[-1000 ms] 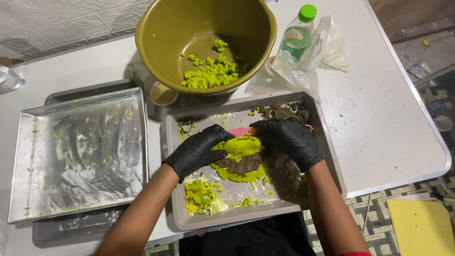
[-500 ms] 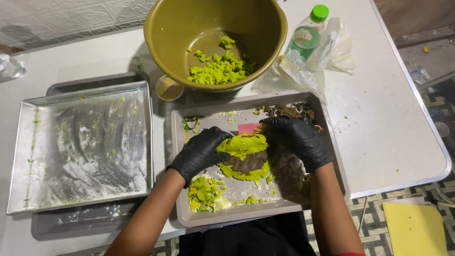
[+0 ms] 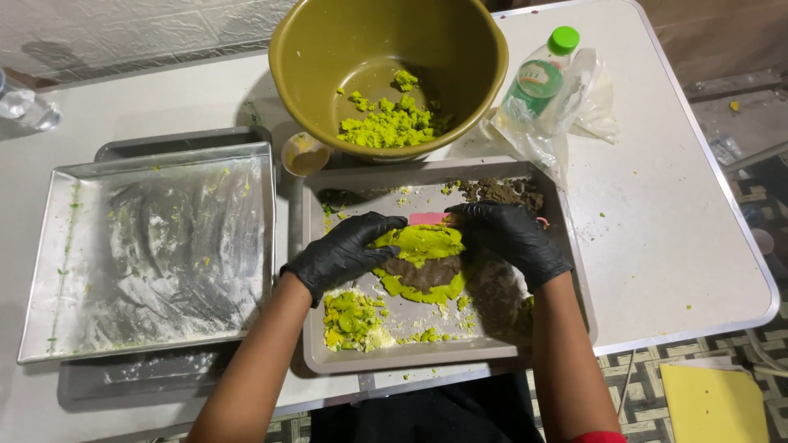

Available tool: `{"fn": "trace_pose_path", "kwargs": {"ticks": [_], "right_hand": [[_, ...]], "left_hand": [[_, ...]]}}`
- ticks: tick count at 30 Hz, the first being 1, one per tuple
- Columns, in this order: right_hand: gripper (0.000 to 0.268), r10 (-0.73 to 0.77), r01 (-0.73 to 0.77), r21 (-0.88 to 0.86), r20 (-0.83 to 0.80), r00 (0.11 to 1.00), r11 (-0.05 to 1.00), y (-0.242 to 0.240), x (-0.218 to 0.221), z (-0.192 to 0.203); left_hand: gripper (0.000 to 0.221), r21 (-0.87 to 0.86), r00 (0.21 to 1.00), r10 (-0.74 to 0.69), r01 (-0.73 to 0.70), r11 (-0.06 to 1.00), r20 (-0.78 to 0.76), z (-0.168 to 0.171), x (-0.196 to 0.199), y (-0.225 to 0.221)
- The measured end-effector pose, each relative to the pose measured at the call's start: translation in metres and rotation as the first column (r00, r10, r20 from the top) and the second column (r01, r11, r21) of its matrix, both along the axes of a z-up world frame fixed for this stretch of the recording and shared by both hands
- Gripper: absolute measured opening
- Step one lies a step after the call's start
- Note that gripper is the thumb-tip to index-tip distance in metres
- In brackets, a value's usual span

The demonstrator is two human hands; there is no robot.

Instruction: Preparing a dough roll by flattening green dough, adding filling with a spatula, and rolling it up.

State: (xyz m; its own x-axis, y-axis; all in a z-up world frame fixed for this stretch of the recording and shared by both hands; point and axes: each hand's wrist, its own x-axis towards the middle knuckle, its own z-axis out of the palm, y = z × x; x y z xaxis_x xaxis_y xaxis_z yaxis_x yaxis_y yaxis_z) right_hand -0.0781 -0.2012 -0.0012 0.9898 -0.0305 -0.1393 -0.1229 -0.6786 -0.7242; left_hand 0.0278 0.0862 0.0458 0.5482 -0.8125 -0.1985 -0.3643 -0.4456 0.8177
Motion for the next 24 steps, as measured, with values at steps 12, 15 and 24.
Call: {"fn": "trace_pose_path", "kwargs": {"ticks": [12, 15, 24], "right_hand": [[0.032, 0.048, -0.072, 0.279, 0.091, 0.995, 0.958, 0.001, -0.011, 0.024], [0.033, 0.032, -0.043, 0.274, 0.043, 0.999, 0.961, 0.005, -0.013, 0.028], [0.03, -0.163, 0.206, -0.167, 0.24, 0.957, 0.964, -0.002, -0.012, 0.017]], "left_hand": [[0.046, -0.023, 0.97, -0.02, 0.026, 0.999, 0.244, -0.019, -0.004, 0.007], [0.051, -0.033, 0.948, 0.007, 0.004, 0.999, 0.32, -0.025, -0.011, 0.007], [0.057, -0.117, 0.839, 0.176, -0.134, 0.984, 0.514, -0.041, -0.035, -0.004]]}}
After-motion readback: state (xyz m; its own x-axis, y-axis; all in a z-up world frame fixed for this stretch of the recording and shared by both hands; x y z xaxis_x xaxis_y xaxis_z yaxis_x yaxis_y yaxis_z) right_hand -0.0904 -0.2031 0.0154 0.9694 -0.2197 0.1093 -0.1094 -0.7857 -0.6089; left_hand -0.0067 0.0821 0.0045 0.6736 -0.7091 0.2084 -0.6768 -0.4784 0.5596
